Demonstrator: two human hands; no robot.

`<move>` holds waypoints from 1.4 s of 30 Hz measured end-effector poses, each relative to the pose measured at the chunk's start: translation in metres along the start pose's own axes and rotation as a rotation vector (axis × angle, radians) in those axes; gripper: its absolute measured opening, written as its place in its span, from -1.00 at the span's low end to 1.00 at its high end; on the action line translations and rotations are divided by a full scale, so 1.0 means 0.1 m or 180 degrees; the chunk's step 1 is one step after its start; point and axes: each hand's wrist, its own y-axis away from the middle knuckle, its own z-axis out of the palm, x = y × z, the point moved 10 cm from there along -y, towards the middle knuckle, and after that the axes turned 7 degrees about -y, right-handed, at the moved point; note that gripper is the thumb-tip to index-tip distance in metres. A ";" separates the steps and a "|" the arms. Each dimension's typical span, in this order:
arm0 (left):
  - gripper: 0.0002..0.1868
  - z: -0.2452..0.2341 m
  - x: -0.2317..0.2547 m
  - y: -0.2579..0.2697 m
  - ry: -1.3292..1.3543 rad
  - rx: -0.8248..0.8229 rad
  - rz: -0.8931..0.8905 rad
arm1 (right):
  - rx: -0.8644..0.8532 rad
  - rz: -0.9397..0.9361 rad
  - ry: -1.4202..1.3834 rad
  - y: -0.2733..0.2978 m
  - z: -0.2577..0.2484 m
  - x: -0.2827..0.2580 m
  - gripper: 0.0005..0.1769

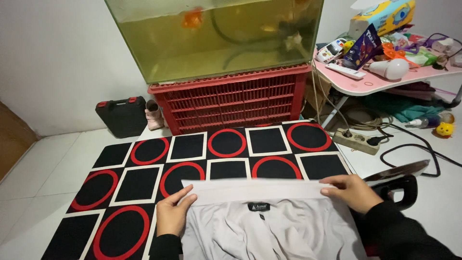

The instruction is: Ironing a white shirt on a mat on the floor.

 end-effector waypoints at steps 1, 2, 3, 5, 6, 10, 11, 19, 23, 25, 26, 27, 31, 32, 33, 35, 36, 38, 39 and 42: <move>-0.59 0.00 -0.03 -0.04 -0.0020 -0.0029 0.0102 | -0.0065 -0.0022 0.0136 0.03 -0.05 -0.05 -0.53; -0.59 -0.01 0.05 -0.02 -0.0022 -0.0034 0.0105 | -0.0061 -0.0019 0.0133 0.04 -0.09 -0.06 -0.53; -0.62 0.00 0.13 0.01 -0.0243 -0.0089 0.0112 | -0.0063 0.0018 0.0091 0.05 -0.13 -0.06 -0.58; -0.64 -0.01 0.24 0.05 -0.0470 -0.0152 0.0115 | -0.0064 0.0065 0.0046 0.07 -0.19 -0.05 -0.62; -0.70 -0.02 0.29 0.07 -0.0727 -0.0169 0.0200 | -0.0140 -0.0010 0.0107 0.07 -0.19 -0.07 -0.65; -0.80 -0.01 0.37 0.03 -0.1241 -0.0325 0.0560 | -0.0595 -0.0184 -0.0556 0.09 -0.09 -0.09 -0.72; -0.80 -0.01 0.24 -0.06 -0.1243 -0.0328 0.0560 | -0.0594 -0.0182 -0.0558 0.05 -0.06 -0.02 -0.72; -0.67 0.50 -0.80 -0.29 -0.0457 -0.0898 0.0216 | 0.0253 -0.0369 -0.0089 -0.17 0.16 0.39 -0.71; -0.50 0.55 -1.13 -0.35 -0.0223 -0.0988 -0.0307 | 0.0423 -0.0389 -0.0571 -0.03 0.21 0.21 -0.65; -0.52 0.51 -1.15 -0.42 0.0177 -0.0794 -0.0170 | 0.0765 -0.0077 -0.0030 0.08 0.13 0.10 -0.58; -0.52 0.52 -1.07 -0.38 0.0180 -0.0787 -0.0172 | 0.0759 -0.0081 -0.0027 0.07 0.17 0.11 -0.58; -0.54 0.52 -1.00 -0.35 -0.0026 -0.0721 -0.0160 | 0.0838 -0.0055 -0.0177 0.08 0.18 0.13 -0.60; -0.60 0.53 -0.58 -0.08 -0.0674 -0.0891 -0.0179 | 0.0787 -0.0136 0.0391 -0.02 0.20 0.19 -0.58; -0.60 0.50 -0.63 -0.11 -0.0674 -0.0890 -0.0183 | 0.0783 -0.0134 0.0392 -0.08 0.15 0.30 -0.58; -0.64 0.53 -0.69 -0.11 -0.0438 -0.1114 -0.0241 | 0.0392 0.0037 -0.0220 -0.16 0.22 0.48 -0.63; -0.68 0.52 -0.64 -0.09 -0.0195 -0.1332 -0.0294 | -0.0009 0.0187 -0.0821 -0.18 0.20 0.52 -0.66; -0.70 0.52 -0.56 -0.04 0.0257 -0.1487 -0.0508 | -0.0057 0.0099 -0.0500 -0.14 0.11 0.38 -0.66; -0.72 0.49 -0.36 0.05 0.0711 -0.1636 -0.0719 | -0.0105 0.0010 -0.0180 -0.05 -0.03 0.15 -0.66; -0.73 0.47 -0.28 0.09 0.0911 -0.1644 -0.0881 | -0.0380 0.0330 -0.0714 0.00 0.01 0.16 -0.65; -0.72 0.46 -0.24 0.08 0.0853 -0.1502 -0.0962 | -0.0628 0.0816 -0.1105 0.06 0.13 0.23 -0.65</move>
